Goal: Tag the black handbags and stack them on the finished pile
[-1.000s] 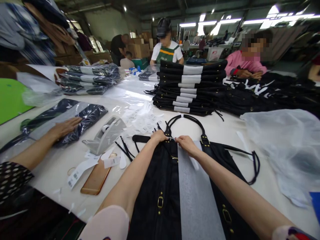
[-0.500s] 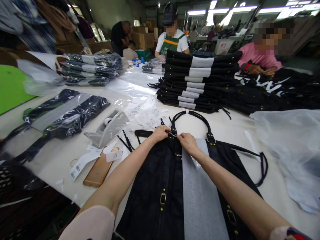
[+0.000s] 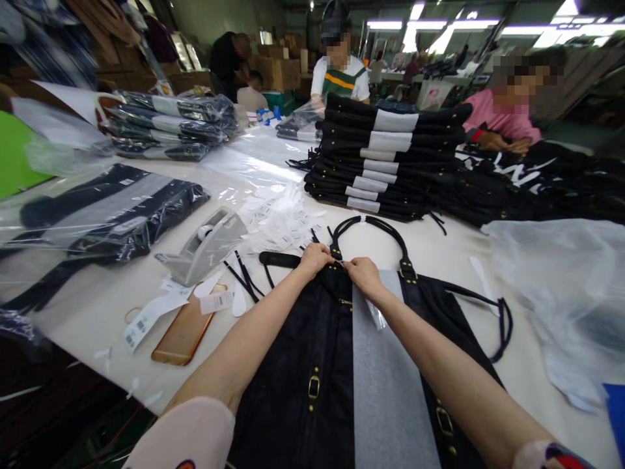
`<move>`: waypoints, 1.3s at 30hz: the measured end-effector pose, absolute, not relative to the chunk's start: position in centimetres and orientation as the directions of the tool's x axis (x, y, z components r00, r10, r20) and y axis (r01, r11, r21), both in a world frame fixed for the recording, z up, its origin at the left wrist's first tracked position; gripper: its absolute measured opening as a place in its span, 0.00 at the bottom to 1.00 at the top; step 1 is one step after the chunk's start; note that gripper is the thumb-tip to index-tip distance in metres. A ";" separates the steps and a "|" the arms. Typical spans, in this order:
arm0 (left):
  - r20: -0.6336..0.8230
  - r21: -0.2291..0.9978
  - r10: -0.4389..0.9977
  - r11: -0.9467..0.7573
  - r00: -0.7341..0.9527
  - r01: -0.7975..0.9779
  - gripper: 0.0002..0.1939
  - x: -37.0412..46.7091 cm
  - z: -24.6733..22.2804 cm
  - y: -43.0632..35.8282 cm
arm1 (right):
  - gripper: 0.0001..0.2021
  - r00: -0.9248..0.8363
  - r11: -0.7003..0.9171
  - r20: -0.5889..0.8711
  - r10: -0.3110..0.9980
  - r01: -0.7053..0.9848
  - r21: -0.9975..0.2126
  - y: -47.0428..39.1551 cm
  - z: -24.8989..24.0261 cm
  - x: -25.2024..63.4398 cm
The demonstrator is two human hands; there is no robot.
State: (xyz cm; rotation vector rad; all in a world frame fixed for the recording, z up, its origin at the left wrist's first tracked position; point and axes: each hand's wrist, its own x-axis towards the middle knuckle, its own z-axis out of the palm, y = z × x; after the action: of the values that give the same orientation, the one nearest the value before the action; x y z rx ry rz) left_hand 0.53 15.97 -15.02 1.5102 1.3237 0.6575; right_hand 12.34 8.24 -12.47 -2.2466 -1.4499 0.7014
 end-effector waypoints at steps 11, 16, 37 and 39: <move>-0.361 0.905 0.788 0.168 0.498 0.390 0.19 -1.0 -12.6 16.4 | 0.11 0.417 -0.392 -0.189 0.889 0.481 -0.784 9.0 -14.4 11.0; -0.407 0.900 0.677 0.185 0.613 0.394 0.13 -1.6 -12.4 17.6 | 0.09 0.454 -0.421 -0.277 0.847 0.254 -0.871 9.2 -14.5 10.2; -0.540 0.814 0.518 0.119 0.664 0.569 0.06 -0.7 -12.5 19.4 | 0.06 0.334 -0.463 -0.501 0.798 -0.191 -0.866 8.7 -13.3 9.6; -0.476 0.835 0.620 0.095 0.624 0.542 0.05 -0.7 -12.6 18.8 | 0.05 0.296 -0.472 -0.493 0.818 -0.143 -0.870 8.4 -13.1 9.9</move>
State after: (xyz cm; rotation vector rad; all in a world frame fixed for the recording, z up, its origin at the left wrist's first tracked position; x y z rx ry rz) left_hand -0.70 18.78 -12.56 1.5573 1.0025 0.0751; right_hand 9.88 8.40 -13.07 -1.6568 -0.6247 1.3286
